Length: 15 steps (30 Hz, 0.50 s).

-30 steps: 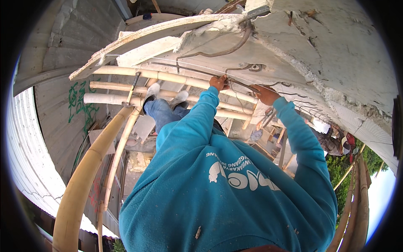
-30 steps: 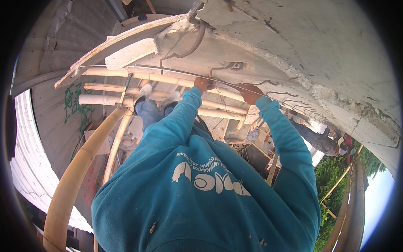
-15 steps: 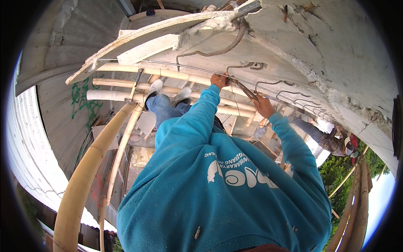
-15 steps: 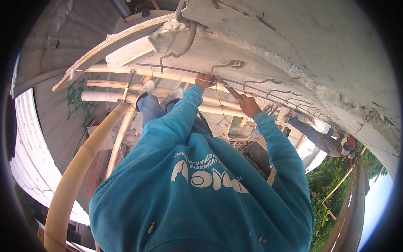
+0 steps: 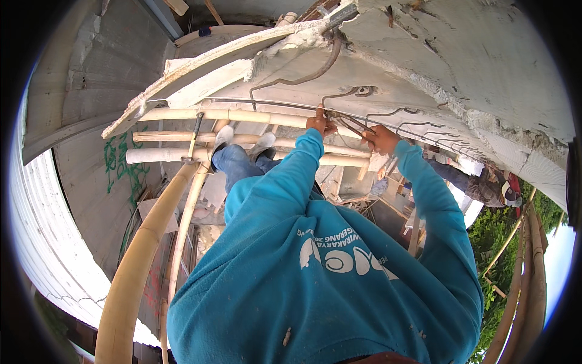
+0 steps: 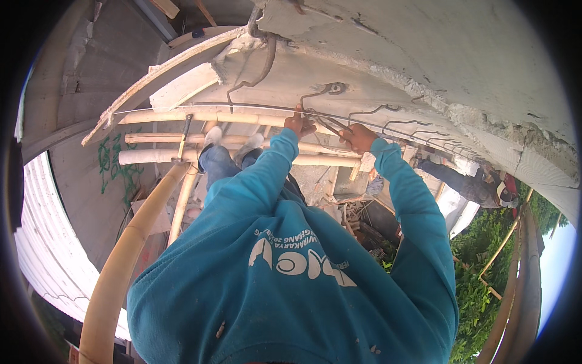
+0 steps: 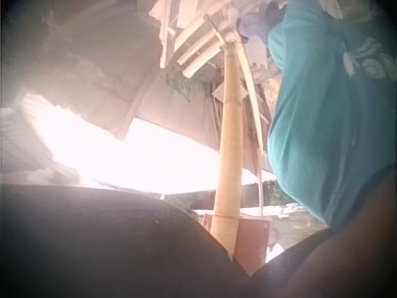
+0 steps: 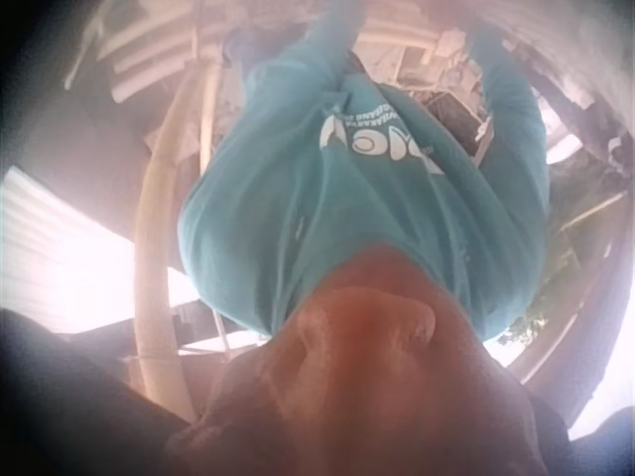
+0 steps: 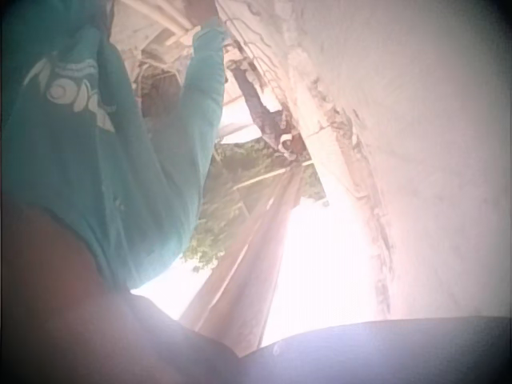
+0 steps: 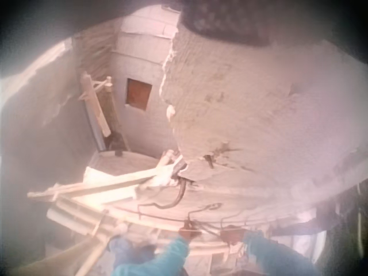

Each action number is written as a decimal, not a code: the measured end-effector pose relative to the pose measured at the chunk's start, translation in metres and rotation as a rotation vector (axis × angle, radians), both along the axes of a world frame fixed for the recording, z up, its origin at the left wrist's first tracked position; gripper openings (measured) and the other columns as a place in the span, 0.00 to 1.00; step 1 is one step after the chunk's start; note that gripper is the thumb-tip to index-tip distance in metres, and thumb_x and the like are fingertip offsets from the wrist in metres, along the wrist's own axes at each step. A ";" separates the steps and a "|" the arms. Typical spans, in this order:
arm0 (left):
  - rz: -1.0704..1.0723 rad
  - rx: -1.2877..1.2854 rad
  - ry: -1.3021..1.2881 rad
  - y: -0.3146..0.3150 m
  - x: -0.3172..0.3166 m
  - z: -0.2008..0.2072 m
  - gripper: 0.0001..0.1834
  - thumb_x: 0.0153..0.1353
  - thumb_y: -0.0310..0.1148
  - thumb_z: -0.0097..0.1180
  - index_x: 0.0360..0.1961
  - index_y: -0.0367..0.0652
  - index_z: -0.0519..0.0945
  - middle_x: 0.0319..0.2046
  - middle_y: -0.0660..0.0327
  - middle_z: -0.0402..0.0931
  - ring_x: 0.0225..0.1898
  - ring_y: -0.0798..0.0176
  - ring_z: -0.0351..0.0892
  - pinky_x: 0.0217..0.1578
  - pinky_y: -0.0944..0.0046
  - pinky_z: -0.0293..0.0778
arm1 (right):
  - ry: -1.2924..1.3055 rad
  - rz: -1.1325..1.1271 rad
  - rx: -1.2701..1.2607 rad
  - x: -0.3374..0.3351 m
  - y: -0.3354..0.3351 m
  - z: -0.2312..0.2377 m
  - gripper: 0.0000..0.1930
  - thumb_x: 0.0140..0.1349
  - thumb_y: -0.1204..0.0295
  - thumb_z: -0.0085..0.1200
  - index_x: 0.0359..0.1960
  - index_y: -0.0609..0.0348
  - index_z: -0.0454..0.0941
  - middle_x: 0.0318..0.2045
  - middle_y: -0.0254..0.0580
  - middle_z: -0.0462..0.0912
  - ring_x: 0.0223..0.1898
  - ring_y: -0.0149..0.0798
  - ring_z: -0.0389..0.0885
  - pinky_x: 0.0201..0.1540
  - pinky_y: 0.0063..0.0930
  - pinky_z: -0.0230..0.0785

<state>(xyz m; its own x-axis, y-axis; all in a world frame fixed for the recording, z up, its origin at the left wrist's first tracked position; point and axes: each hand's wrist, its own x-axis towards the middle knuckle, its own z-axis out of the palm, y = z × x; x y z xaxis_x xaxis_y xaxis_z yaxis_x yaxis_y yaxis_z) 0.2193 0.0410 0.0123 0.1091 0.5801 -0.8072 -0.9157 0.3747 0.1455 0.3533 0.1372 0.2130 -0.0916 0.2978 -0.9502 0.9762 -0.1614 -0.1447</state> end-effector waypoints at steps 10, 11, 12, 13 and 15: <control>0.385 0.174 -0.646 0.009 0.035 0.063 0.43 0.55 0.59 0.59 0.54 0.30 0.62 0.54 0.40 0.66 0.57 0.44 0.68 0.60 0.41 0.65 | 0.162 -0.408 -0.187 0.007 -0.021 -0.004 0.25 0.68 0.53 0.48 0.39 0.71 0.72 0.20 0.30 0.68 0.13 0.21 0.58 0.10 0.16 0.47; 0.434 0.209 -0.627 0.010 0.041 0.065 0.42 0.55 0.57 0.59 0.55 0.31 0.61 0.55 0.41 0.66 0.57 0.45 0.67 0.61 0.41 0.64 | 0.166 -0.419 -0.163 0.006 -0.024 -0.005 0.25 0.67 0.53 0.49 0.38 0.70 0.72 0.19 0.32 0.69 0.12 0.21 0.59 0.10 0.17 0.48; 0.481 0.241 -0.611 0.011 0.047 0.066 0.41 0.55 0.56 0.60 0.56 0.32 0.60 0.56 0.42 0.65 0.58 0.46 0.67 0.61 0.41 0.64 | 0.168 -0.433 -0.140 0.007 -0.028 -0.007 0.25 0.67 0.52 0.49 0.37 0.70 0.72 0.19 0.33 0.69 0.12 0.22 0.59 0.10 0.18 0.48; 0.512 0.140 -0.566 0.014 0.052 0.067 0.30 0.58 0.52 0.58 0.49 0.38 0.67 0.47 0.48 0.72 0.47 0.51 0.75 0.58 0.43 0.69 | 0.187 -0.470 -0.136 0.013 -0.030 -0.012 0.25 0.67 0.52 0.50 0.35 0.69 0.72 0.19 0.35 0.70 0.11 0.23 0.59 0.09 0.19 0.48; 0.467 0.091 -0.477 0.021 0.060 0.049 0.22 0.60 0.51 0.56 0.39 0.42 0.69 0.34 0.56 0.73 0.36 0.56 0.76 0.48 0.48 0.76 | 0.208 -0.504 -0.184 0.010 -0.034 -0.012 0.22 0.68 0.52 0.47 0.37 0.63 0.72 0.18 0.31 0.67 0.14 0.23 0.57 0.12 0.20 0.47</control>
